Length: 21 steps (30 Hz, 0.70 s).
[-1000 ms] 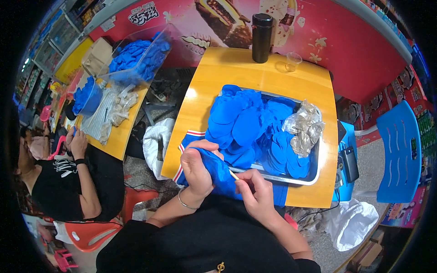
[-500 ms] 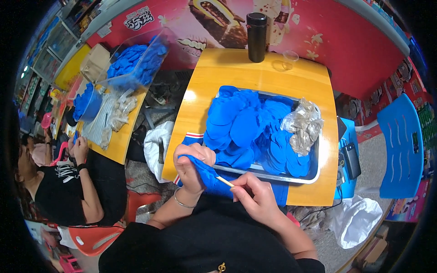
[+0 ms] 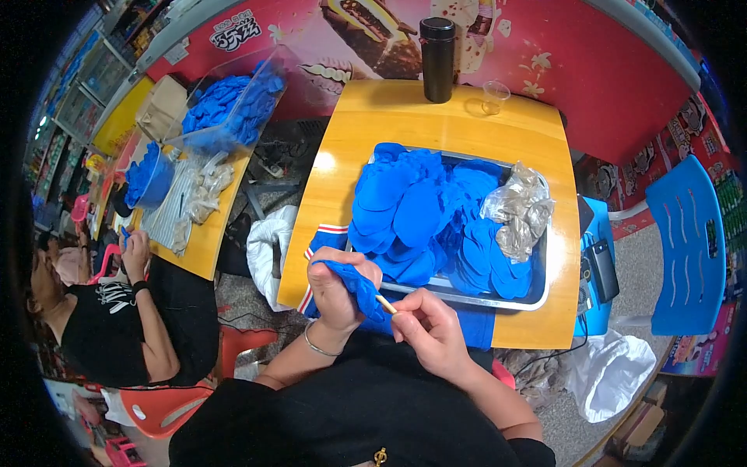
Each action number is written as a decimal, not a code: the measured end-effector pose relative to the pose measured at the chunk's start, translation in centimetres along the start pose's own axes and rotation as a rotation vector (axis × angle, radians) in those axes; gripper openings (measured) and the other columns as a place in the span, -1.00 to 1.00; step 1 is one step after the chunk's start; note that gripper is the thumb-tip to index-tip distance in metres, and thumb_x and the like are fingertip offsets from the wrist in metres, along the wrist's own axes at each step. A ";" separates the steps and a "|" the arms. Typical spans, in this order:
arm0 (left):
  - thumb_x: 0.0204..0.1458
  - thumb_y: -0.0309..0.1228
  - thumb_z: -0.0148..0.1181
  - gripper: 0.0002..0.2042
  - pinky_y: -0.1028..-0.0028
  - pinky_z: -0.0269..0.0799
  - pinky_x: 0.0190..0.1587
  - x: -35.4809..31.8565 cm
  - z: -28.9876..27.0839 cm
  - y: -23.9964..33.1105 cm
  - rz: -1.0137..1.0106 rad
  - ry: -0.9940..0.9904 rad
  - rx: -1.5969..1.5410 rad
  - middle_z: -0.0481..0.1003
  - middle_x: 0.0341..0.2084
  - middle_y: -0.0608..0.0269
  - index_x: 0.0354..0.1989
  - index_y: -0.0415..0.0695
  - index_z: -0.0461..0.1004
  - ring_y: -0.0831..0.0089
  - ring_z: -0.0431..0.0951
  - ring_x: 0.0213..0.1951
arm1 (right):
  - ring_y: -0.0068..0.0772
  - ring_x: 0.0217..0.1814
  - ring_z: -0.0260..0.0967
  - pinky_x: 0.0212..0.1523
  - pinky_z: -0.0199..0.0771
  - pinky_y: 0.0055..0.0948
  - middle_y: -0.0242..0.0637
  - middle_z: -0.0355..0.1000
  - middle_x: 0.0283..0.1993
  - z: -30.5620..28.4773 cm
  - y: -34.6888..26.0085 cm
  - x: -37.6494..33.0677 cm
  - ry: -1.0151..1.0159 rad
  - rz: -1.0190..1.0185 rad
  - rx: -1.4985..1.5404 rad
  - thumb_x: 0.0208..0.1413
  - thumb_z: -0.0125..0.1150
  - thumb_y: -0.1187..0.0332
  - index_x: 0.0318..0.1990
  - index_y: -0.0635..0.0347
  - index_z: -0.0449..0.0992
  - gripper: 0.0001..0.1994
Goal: Assembling blue fabric pieces by applying glue with a stick and joining them together.
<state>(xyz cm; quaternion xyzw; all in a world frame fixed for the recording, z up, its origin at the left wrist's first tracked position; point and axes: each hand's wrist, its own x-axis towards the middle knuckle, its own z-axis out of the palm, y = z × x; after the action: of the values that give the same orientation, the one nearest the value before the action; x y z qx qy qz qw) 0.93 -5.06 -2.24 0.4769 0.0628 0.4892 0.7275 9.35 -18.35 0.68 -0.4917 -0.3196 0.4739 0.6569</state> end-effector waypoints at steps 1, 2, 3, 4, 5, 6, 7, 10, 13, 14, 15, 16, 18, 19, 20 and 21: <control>0.13 0.03 -0.12 -0.46 0.58 0.32 -0.48 0.0 0.1 0.1 -0.042 -0.039 -0.050 0.47 -0.59 0.16 -0.37 -0.33 0.46 0.53 0.42 -0.57 | -0.69 -0.44 0.28 -0.45 0.25 -0.70 -0.38 0.35 -0.44 0.1 0.0 0.0 -0.007 -0.008 0.047 0.17 0.03 0.44 -0.26 0.31 0.36 -0.90; 0.13 0.03 -0.12 -0.46 0.58 0.32 -0.48 0.0 0.4 0.1 -0.042 -0.039 -0.050 0.47 -0.59 0.16 -0.37 -0.33 0.46 0.53 0.42 -0.57 | -0.69 -0.44 0.28 -0.45 0.25 -0.70 -0.38 0.35 -0.44 0.1 -0.1 0.2 -0.007 -0.008 0.047 0.17 0.03 0.44 -0.26 0.31 0.36 -0.90; 0.13 0.03 -0.11 -0.46 0.58 0.30 -0.50 0.0 0.6 0.1 -0.061 -0.080 -0.132 0.43 -0.63 0.19 -0.36 -0.33 0.46 0.54 0.39 -0.59 | -0.69 -0.44 0.29 -0.45 0.25 -0.70 -0.36 0.36 -0.44 0.2 -0.2 0.4 -0.024 -0.037 0.027 0.16 0.03 0.46 -0.27 0.32 0.36 -0.91; 0.13 0.02 -0.10 -0.46 0.59 0.27 -0.51 0.0 0.7 0.1 -0.080 -0.122 -0.214 0.39 -0.67 0.23 -0.35 -0.34 0.45 0.55 0.35 -0.62 | -0.68 -0.44 0.30 -0.46 0.25 -0.70 -0.35 0.37 -0.43 0.2 -0.3 0.6 -0.042 -0.067 0.006 0.15 0.04 0.47 -0.27 0.32 0.37 -0.92; 0.13 0.02 -0.10 -0.46 0.59 0.27 -0.51 0.0 0.6 0.2 -0.081 -0.123 -0.214 0.39 -0.67 0.23 -0.35 -0.34 0.45 0.55 0.35 -0.62 | -0.68 -0.44 0.30 -0.46 0.25 -0.70 -0.35 0.37 -0.43 0.1 -0.3 0.6 -0.041 -0.067 0.006 0.15 0.04 0.47 -0.27 0.32 0.37 -0.92; 0.12 0.02 -0.08 -0.47 0.59 0.26 -0.50 0.2 0.5 0.3 -0.079 -0.120 -0.141 0.38 -0.65 0.23 -0.34 -0.33 0.45 0.55 0.34 -0.60 | -0.67 -0.47 0.29 -0.47 0.25 -0.69 -0.33 0.36 -0.44 -0.1 -0.2 0.6 -0.030 -0.102 -0.085 0.16 0.02 0.49 -0.27 0.31 0.34 -0.94; 0.12 0.02 -0.05 -0.48 0.59 0.24 -0.49 0.4 0.4 0.3 -0.078 -0.118 -0.068 0.37 -0.62 0.24 -0.33 -0.32 0.45 0.56 0.32 -0.57 | -0.65 -0.49 0.28 -0.49 0.26 -0.68 -0.32 0.36 -0.44 -0.3 -0.2 0.6 -0.018 -0.136 -0.176 0.16 -0.01 0.50 -0.27 0.29 0.32 -0.95; 0.07 -0.02 0.06 -0.54 0.59 0.25 -0.42 2.1 0.6 1.0 0.082 -0.148 0.083 0.37 -0.52 0.24 -0.33 -0.30 0.45 0.55 0.35 -0.48 | -0.64 -0.50 0.30 -0.48 0.28 -0.67 -0.32 0.37 -0.45 -1.1 -0.3 0.4 0.040 -0.148 -0.339 0.15 0.01 0.52 -0.28 0.31 0.33 -0.95; 0.00 -0.06 0.18 -0.58 0.61 0.24 -0.38 2.8 0.5 1.7 0.141 -0.192 0.092 0.35 -0.45 0.25 -0.33 -0.27 0.46 0.55 0.35 -0.42 | -0.64 -0.50 0.31 -0.48 0.30 -0.67 -0.32 0.37 -0.46 -1.3 -0.7 0.5 0.068 -0.227 -0.501 0.13 0.02 0.55 -0.30 0.33 0.34 -0.96; -0.06 -0.15 0.28 -0.63 0.62 0.21 -0.39 2.8 0.3 1.8 0.129 -0.229 0.047 0.35 -0.49 0.26 -0.35 -0.27 0.46 0.56 0.33 -0.45 | -0.64 -0.50 0.31 -0.48 0.30 -0.67 -0.32 0.37 -0.46 -1.2 -0.6 0.5 0.067 -0.225 -0.500 0.13 0.02 0.55 -0.30 0.33 0.34 -0.96; -0.06 -0.15 0.28 -0.63 0.62 0.21 -0.39 2.7 0.3 1.8 0.130 -0.228 0.047 0.35 -0.49 0.26 -0.35 -0.27 0.46 0.56 0.33 -0.45 | -0.63 -0.50 0.31 -0.48 0.30 -0.67 -0.31 0.37 -0.46 -1.2 -0.5 0.5 0.073 -0.238 -0.503 0.12 0.03 0.56 -0.30 0.34 0.34 -0.97; -0.08 -0.19 0.30 -0.65 0.62 0.20 -0.41 2.5 0.2 1.9 0.085 -0.223 0.015 0.37 -0.51 0.26 -0.36 -0.27 0.46 0.57 0.33 -0.47 | -0.63 -0.50 0.32 -0.48 0.31 -0.67 -0.31 0.38 -0.47 -1.2 -0.4 0.5 0.079 -0.250 -0.505 0.11 0.03 0.57 -0.31 0.35 0.35 -0.97; -0.10 -0.23 0.33 -0.68 0.62 0.19 -0.43 2.2 0.1 1.9 0.042 -0.216 -0.016 0.38 -0.54 0.26 -0.37 -0.27 0.47 0.59 0.32 -0.49 | -0.63 -0.53 0.33 -0.51 0.29 -0.67 -0.32 0.39 -0.50 -1.0 0.5 0.5 0.126 -0.274 -0.447 0.09 0.08 0.53 -0.31 0.34 0.41 -0.95; -0.10 -0.26 0.33 -0.70 0.63 0.18 -0.46 2.1 0.0 1.9 0.019 -0.196 -0.052 0.40 -0.56 0.27 -0.38 -0.27 0.47 0.60 0.31 -0.52 | -0.64 -0.55 0.34 -0.55 0.27 -0.67 -0.33 0.41 -0.53 -0.9 0.9 0.5 0.175 -0.298 -0.388 0.08 0.13 0.50 -0.30 0.34 0.46 -0.92; -0.11 -0.29 0.34 -0.72 0.63 0.16 -0.48 2.0 -0.1 1.8 -0.004 -0.175 -0.087 0.42 -0.58 0.27 -0.40 -0.26 0.47 0.62 0.30 -0.55 | -0.64 -0.55 0.34 -0.55 0.27 -0.67 -0.33 0.41 -0.53 -0.8 1.1 0.3 0.173 -0.298 -0.388 0.08 0.13 0.50 -0.30 0.34 0.46 -0.92; -0.11 -0.29 0.34 -0.72 0.63 0.16 -0.48 1.8 -0.1 1.8 -0.003 -0.175 -0.087 0.42 -0.58 0.27 -0.40 -0.26 0.47 0.62 0.30 -0.55 | -0.65 -0.53 0.34 -0.54 0.28 -0.68 -0.33 0.41 -0.50 -0.8 1.4 0.1 0.161 -0.266 -0.329 0.09 0.11 0.50 -0.30 0.33 0.45 -0.92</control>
<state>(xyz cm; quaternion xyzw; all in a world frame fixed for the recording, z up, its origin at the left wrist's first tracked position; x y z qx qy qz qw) 0.63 -3.47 -0.31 0.4856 -0.0217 0.4466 0.7512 9.64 -18.46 -0.85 -0.5820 -0.4009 0.2840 0.6480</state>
